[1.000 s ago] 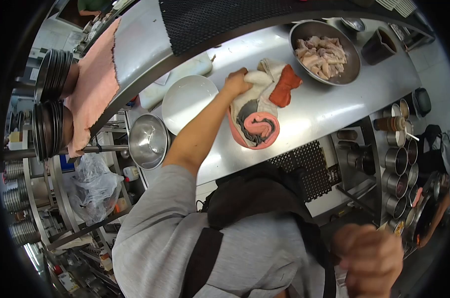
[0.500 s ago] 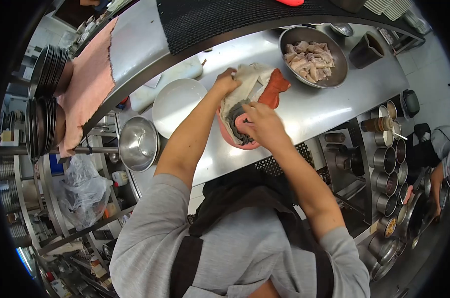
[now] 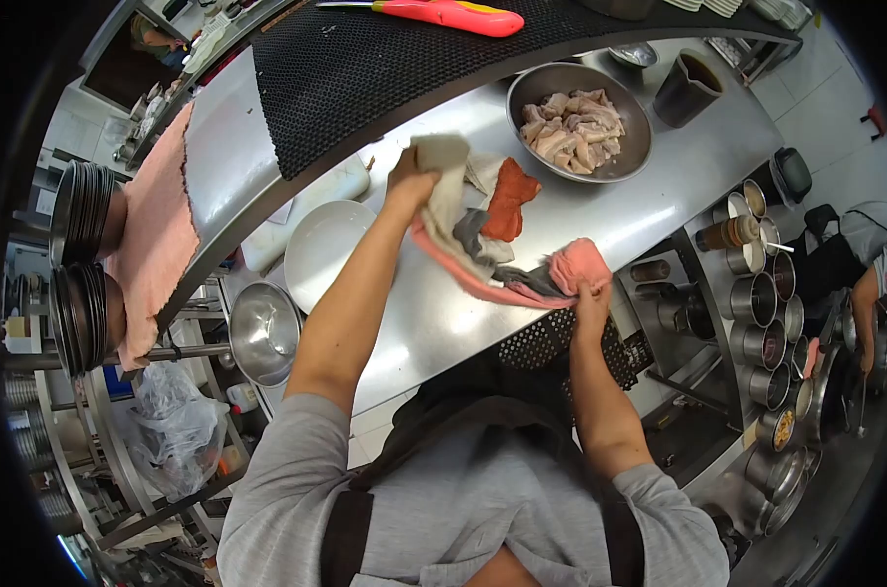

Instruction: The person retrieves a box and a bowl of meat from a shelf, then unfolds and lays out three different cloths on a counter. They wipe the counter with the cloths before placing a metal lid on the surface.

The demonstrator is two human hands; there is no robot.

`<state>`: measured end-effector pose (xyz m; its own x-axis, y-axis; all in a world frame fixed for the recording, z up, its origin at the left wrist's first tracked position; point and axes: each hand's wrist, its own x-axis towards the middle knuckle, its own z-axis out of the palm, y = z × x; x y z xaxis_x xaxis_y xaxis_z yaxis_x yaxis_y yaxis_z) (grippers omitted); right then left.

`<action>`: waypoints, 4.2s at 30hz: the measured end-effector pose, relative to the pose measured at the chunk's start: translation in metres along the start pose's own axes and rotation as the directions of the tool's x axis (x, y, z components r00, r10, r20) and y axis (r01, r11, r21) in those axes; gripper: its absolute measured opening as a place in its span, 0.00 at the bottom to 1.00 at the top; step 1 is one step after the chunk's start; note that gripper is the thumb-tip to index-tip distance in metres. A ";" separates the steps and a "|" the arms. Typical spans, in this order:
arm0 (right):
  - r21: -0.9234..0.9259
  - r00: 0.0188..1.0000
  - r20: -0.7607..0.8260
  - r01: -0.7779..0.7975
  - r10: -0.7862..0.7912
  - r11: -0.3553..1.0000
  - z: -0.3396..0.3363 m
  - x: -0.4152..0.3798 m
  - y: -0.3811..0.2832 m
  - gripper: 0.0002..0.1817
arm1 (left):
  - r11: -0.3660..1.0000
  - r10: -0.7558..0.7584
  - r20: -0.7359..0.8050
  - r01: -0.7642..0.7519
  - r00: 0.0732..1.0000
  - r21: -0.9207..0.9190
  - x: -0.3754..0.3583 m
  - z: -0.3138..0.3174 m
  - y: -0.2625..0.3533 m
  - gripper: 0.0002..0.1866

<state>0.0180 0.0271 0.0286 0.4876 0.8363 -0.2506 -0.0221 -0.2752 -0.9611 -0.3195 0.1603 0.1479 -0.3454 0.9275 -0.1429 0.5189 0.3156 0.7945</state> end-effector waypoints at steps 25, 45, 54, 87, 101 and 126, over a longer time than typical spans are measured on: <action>-0.089 0.995 0.097 0.008 0.001 0.996 -0.006 0.005 -0.021 0.25 | 0.670 0.201 0.024 -0.120 0.979 -0.732 -0.119 -0.037 0.052 0.21; -0.480 0.583 0.804 0.752 -0.117 0.452 0.003 -0.045 -0.048 0.30 | 0.342 0.765 -0.225 -0.677 0.603 -0.651 -0.138 -0.160 0.272 0.18; -0.245 0.672 0.583 0.681 -0.456 0.690 0.021 -0.031 -0.112 0.20 | 0.187 0.885 -0.240 -0.777 0.398 -0.600 -0.153 -0.161 0.317 0.14; -0.528 0.928 -0.329 -0.028 -0.175 0.849 -0.358 -0.244 -0.008 0.22 | 0.555 0.824 0.562 -0.094 -0.074 -0.827 -0.261 0.189 0.394 0.42; -0.007 0.368 -0.893 -0.590 0.261 0.807 -0.337 -0.399 0.067 0.27 | 0.783 0.621 0.719 0.293 -0.312 -0.549 -0.409 0.432 0.352 0.40; -0.687 0.661 -0.723 -0.718 -0.203 0.109 -0.529 -0.261 -0.356 0.10 | 0.684 0.087 0.285 -0.150 -0.955 -0.714 -0.566 0.606 0.282 0.50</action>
<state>0.3601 -0.3439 0.4971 0.9573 0.2659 0.1135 0.2473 -0.9565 0.1550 0.4965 -0.1542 0.0950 0.5975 -0.8010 0.0376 -0.1513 -0.0666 0.9862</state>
